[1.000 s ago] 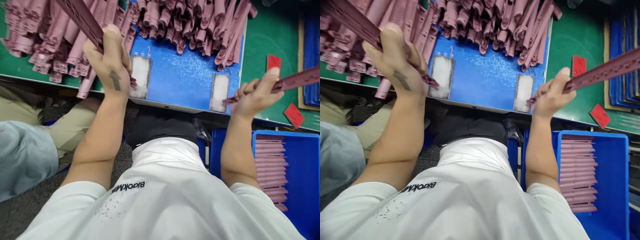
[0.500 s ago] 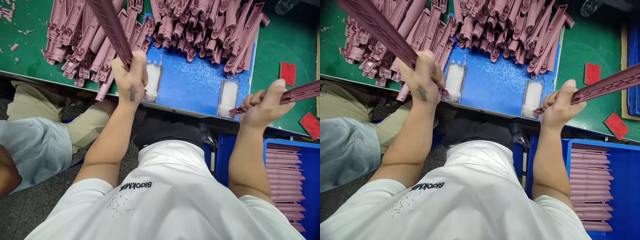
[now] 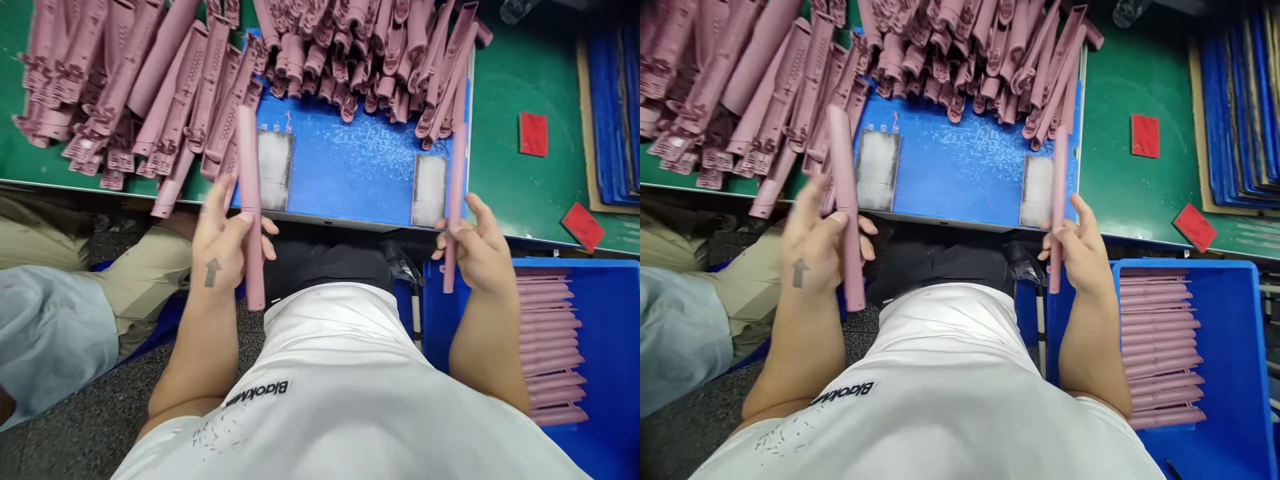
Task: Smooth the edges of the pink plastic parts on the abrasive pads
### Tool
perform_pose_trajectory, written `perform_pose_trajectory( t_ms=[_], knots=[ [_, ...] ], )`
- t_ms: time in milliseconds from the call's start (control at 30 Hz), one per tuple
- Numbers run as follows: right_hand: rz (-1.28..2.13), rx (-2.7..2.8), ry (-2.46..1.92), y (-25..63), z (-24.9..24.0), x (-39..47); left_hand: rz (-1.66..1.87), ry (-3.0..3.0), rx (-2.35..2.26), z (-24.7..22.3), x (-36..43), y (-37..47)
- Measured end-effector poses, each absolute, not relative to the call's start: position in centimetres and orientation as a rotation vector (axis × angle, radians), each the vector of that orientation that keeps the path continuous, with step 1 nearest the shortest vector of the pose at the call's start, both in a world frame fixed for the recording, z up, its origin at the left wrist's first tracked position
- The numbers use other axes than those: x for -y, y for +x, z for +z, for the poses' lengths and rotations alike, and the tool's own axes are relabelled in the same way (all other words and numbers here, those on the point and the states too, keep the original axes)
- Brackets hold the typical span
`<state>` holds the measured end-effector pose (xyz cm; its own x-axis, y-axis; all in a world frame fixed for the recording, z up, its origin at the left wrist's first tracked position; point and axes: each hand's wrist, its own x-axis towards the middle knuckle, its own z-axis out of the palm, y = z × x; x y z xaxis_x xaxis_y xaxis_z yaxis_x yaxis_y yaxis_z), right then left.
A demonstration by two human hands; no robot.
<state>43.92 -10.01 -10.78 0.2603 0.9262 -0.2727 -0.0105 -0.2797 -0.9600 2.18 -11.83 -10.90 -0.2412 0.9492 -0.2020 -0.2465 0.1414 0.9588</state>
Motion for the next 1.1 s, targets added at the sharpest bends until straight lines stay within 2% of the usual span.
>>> perform_pose_trajectory(
  t_ms=[133,233,333,400,467,533,600,667,767,933,1100],
  knots=[
    [1.249,0.911,-1.339,44.1,-9.5,9.7,1.541,0.734,-1.265,-8.7,11.5,3.1],
    [1.137,0.936,-1.179,43.8,-7.6,8.8,1.571,0.705,-1.048,-7.3,9.9,3.0],
    [0.982,1.039,-1.161,43.7,-7.0,8.0,1.575,0.836,-1.056,-7.2,8.3,1.9],
    [0.76,1.155,-1.218,44.0,-7.4,6.8,1.57,1.009,-1.142,-7.6,7.3,0.7],
    [0.394,1.258,-1.291,44.5,-8.2,4.7,1.564,1.216,-1.216,-8.2,6.3,-0.5],
    [0.13,1.299,-1.34,44.9,-9.3,1.8,1.666,1.375,-1.293,-8.8,4.8,-1.2],
    [0.193,1.248,-1.313,44.6,-10.2,-1.1,1.878,1.428,-1.3,-9.3,2.9,-0.9],
    [0.423,1.132,-1.199,43.6,-11.0,-3.0,2.027,1.326,-1.177,-9.6,1.0,0.4],
    [0.586,1.046,-1.104,41.0,-11.8,-2.6,1.958,1.043,-0.973,-9.9,-0.2,3.3],
    [0.685,1.068,-1.193,38.5,-12.8,-0.2,1.842,0.945,-1.042,-10.1,0.4,6.3],
    [0.673,1.071,-1.207,39.6,-13.4,-1.8,1.981,0.898,-1.037,-10.4,-0.8,7.3]
  ],
)
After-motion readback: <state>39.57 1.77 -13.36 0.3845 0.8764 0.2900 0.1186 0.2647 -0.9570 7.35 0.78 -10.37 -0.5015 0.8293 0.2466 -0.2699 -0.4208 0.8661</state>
